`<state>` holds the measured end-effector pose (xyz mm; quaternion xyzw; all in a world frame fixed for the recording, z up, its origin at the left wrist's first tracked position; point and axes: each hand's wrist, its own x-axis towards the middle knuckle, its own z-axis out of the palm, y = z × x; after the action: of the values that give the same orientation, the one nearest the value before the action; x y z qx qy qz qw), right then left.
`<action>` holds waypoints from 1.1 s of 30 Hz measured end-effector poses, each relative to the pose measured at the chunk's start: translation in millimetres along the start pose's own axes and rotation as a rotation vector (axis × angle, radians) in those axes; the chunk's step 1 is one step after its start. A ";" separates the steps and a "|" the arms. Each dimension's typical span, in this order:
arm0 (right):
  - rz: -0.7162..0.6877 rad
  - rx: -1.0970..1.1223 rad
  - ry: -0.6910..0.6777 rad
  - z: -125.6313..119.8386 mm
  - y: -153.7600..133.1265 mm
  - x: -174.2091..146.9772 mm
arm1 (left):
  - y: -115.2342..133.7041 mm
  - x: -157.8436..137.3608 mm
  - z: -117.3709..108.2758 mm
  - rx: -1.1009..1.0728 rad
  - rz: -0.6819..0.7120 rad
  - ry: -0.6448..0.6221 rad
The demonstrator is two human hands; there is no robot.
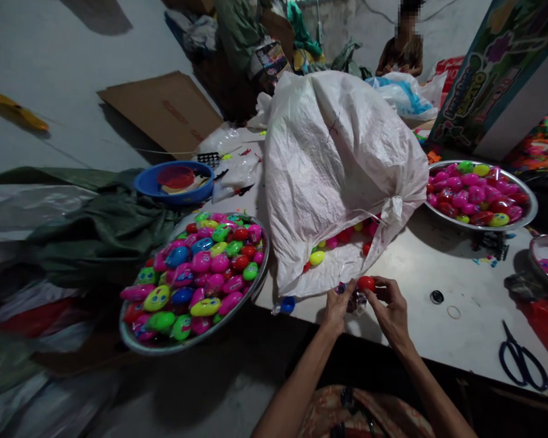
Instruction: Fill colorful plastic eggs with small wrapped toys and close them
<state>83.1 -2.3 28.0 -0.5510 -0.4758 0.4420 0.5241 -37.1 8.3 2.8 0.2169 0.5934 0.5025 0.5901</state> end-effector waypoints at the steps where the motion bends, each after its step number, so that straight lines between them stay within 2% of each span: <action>1: 0.038 0.037 -0.003 -1.7 0.8 -1.1 | 1.1 -1.1 1.2 -0.025 -0.012 -0.013; 5: 0.163 0.149 -0.099 -10.1 6.1 -4.1 | 5.5 -3.6 7.5 -0.143 -0.128 -0.074; 7: 0.168 0.138 -0.142 -13.0 10.2 -6.0 | 7.3 -3.5 10.5 -0.205 -0.166 -0.083; 11: 0.165 0.144 -0.143 -14.8 19.7 -9.0 | 7.5 -3.7 15.0 -0.253 -0.173 -0.125; 13: 0.058 0.065 -0.119 -15.2 23.5 -8.5 | 5.1 -5.0 16.9 -0.229 -0.168 -0.160; 17: -0.318 -0.370 -0.063 -19.1 27.0 -3.8 | -0.8 -8.3 19.8 -0.176 -0.215 -0.189; 19: -0.409 -0.516 -0.076 -22.7 26.8 -1.2 | -1.6 -9.1 20.2 -0.143 -0.233 -0.195; 22: -0.473 -0.609 -0.101 -28.3 25.6 0.3 | 0.3 -8.8 19.4 -0.151 -0.299 -0.244; 26: -0.533 -0.630 -0.077 -35.7 21.3 -3.8 | 3.8 -8.4 16.0 -0.226 -0.490 -0.352; 29: -0.475 -0.532 -0.022 -43.4 14.5 -7.1 | 4.0 -9.3 13.4 -0.240 -0.546 -0.406; 33: -0.422 -0.423 -0.156 -50.2 3.7 -3.1 | 1.2 -9.2 13.8 -0.230 -0.594 -0.482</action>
<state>132.4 -13.2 27.2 -0.5013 -0.7001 0.2553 0.4398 -22.9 5.6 11.1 0.0802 0.4145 0.3080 0.8526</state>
